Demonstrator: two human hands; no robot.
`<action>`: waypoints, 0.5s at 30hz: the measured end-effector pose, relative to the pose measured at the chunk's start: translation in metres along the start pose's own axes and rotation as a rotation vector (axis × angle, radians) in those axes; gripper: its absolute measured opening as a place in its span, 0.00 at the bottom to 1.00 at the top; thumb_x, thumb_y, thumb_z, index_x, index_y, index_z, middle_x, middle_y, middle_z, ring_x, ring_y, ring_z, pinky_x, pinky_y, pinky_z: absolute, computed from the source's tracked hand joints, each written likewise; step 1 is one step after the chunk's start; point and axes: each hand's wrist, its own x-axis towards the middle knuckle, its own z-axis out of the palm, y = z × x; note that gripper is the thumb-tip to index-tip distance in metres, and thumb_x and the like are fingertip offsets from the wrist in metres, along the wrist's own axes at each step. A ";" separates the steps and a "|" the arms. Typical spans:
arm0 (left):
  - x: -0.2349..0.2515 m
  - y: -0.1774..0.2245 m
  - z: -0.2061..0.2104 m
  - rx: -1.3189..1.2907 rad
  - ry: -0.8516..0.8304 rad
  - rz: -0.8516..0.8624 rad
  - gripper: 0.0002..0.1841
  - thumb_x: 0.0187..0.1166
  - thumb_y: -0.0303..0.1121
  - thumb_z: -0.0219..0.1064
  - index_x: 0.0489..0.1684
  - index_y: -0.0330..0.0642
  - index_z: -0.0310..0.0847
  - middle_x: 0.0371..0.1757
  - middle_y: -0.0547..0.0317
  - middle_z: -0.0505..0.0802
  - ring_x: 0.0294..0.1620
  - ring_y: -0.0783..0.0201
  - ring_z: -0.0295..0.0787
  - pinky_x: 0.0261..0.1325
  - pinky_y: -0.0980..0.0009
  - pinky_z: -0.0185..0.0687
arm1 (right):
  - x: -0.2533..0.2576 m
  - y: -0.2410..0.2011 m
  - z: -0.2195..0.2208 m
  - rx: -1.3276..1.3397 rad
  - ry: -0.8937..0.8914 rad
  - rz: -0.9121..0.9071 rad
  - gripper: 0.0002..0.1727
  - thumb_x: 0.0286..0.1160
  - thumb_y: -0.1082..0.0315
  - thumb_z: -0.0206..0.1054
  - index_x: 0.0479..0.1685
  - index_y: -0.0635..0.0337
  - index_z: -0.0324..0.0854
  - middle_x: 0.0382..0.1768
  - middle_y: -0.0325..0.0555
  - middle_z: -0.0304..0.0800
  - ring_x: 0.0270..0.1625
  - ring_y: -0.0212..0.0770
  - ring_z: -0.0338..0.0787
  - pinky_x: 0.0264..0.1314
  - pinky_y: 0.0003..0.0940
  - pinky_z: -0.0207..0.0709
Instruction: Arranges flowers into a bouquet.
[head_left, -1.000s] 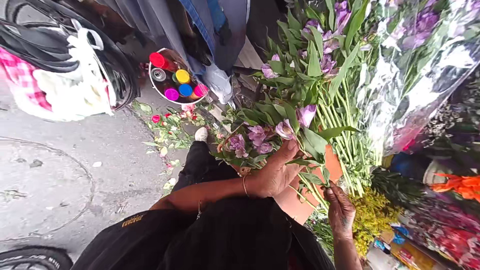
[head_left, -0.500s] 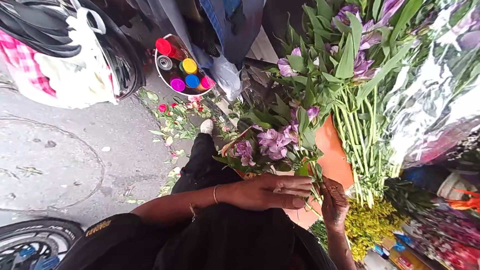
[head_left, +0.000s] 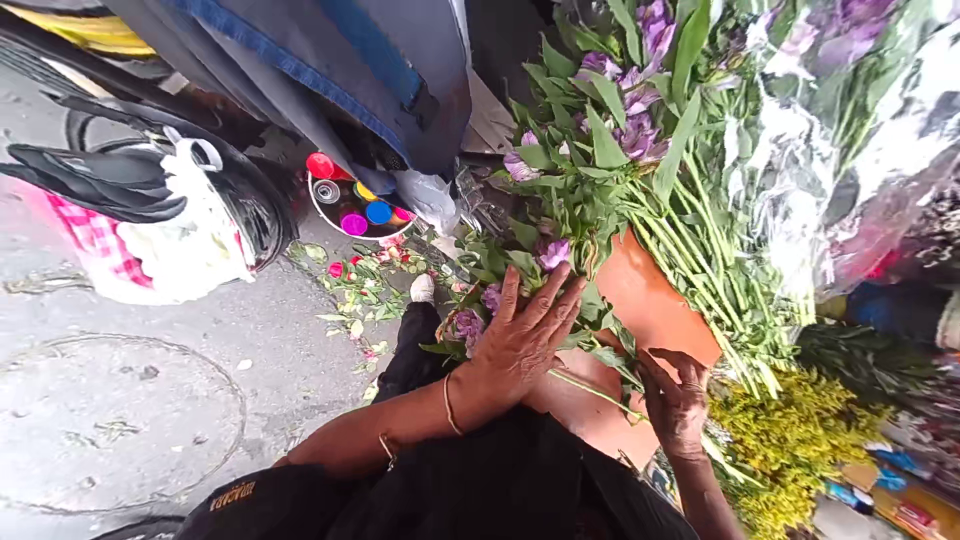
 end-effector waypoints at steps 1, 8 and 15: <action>-0.005 0.000 0.001 0.017 0.001 0.009 0.32 0.82 0.48 0.62 0.85 0.44 0.70 0.91 0.57 0.68 0.94 0.50 0.54 0.82 0.26 0.40 | 0.007 0.004 -0.006 0.049 -0.010 0.018 0.16 0.83 0.55 0.65 0.51 0.51 0.96 0.55 0.55 0.92 0.67 0.54 0.83 0.76 0.47 0.69; -0.008 0.003 -0.007 0.078 -0.047 0.043 0.43 0.80 0.68 0.51 0.86 0.45 0.68 0.92 0.56 0.67 0.94 0.42 0.52 0.77 0.18 0.41 | 0.124 0.056 -0.014 -0.134 0.239 -0.026 0.21 0.83 0.51 0.67 0.60 0.58 0.89 0.56 0.64 0.88 0.61 0.67 0.84 0.66 0.62 0.71; -0.004 0.009 -0.012 0.175 -0.052 0.055 0.45 0.76 0.71 0.55 0.85 0.44 0.70 0.91 0.54 0.69 0.93 0.38 0.54 0.76 0.15 0.38 | 0.163 0.065 -0.017 -0.032 0.327 -0.043 0.14 0.86 0.65 0.62 0.44 0.68 0.86 0.57 0.67 0.87 0.66 0.70 0.83 0.68 0.65 0.72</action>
